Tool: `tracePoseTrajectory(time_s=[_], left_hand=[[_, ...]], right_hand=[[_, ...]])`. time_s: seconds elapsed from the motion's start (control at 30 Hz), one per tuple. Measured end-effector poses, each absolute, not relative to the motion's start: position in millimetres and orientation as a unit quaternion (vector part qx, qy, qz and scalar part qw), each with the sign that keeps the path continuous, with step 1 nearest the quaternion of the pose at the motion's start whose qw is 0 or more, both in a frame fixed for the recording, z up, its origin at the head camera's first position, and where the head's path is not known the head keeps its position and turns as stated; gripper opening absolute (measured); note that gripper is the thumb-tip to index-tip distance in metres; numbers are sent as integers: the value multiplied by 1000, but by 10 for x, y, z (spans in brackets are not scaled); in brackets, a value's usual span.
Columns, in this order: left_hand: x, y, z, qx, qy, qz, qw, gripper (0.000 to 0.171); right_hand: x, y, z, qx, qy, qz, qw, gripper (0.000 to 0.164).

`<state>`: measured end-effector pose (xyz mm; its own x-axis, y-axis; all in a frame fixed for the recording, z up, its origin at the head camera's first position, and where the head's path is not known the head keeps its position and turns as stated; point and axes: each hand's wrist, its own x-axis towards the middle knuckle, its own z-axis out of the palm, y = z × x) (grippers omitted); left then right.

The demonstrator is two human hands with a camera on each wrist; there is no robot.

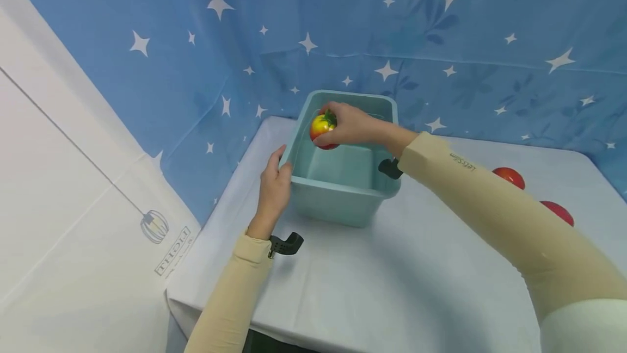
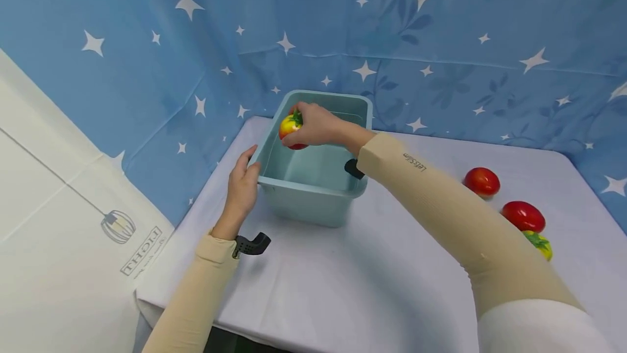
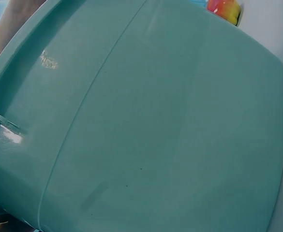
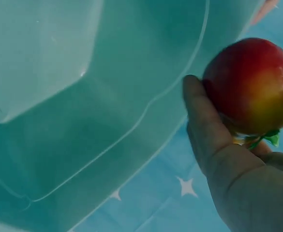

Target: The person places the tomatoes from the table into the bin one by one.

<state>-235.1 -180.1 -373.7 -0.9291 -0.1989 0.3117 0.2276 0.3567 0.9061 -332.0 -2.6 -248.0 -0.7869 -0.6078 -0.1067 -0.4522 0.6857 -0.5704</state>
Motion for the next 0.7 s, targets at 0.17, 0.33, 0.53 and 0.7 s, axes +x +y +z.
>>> tracePoseTrajectory(time_s=[0.17, 0.33, 0.53, 0.7], left_hand=[[-2352, -1806, -3748, -13, -802, -567, 187, 47], [-2353, -1823, -3753, -17, -804, -564, 185, 46], [-2335, -1839, -3746, -20, -802, -571, 175, 45], [-2329, -1848, -3752, -23, -800, -573, 176, 43]], right_hand=[[-3359, -179, -2604, -287, 908, -241, 189, 66], [-3358, -306, -2775, -281, 912, -199, 222, 70], [-3312, -436, -3003, -291, 907, -171, 251, 69], [-3282, -515, -3158, -307, 908, -144, 245, 55]])
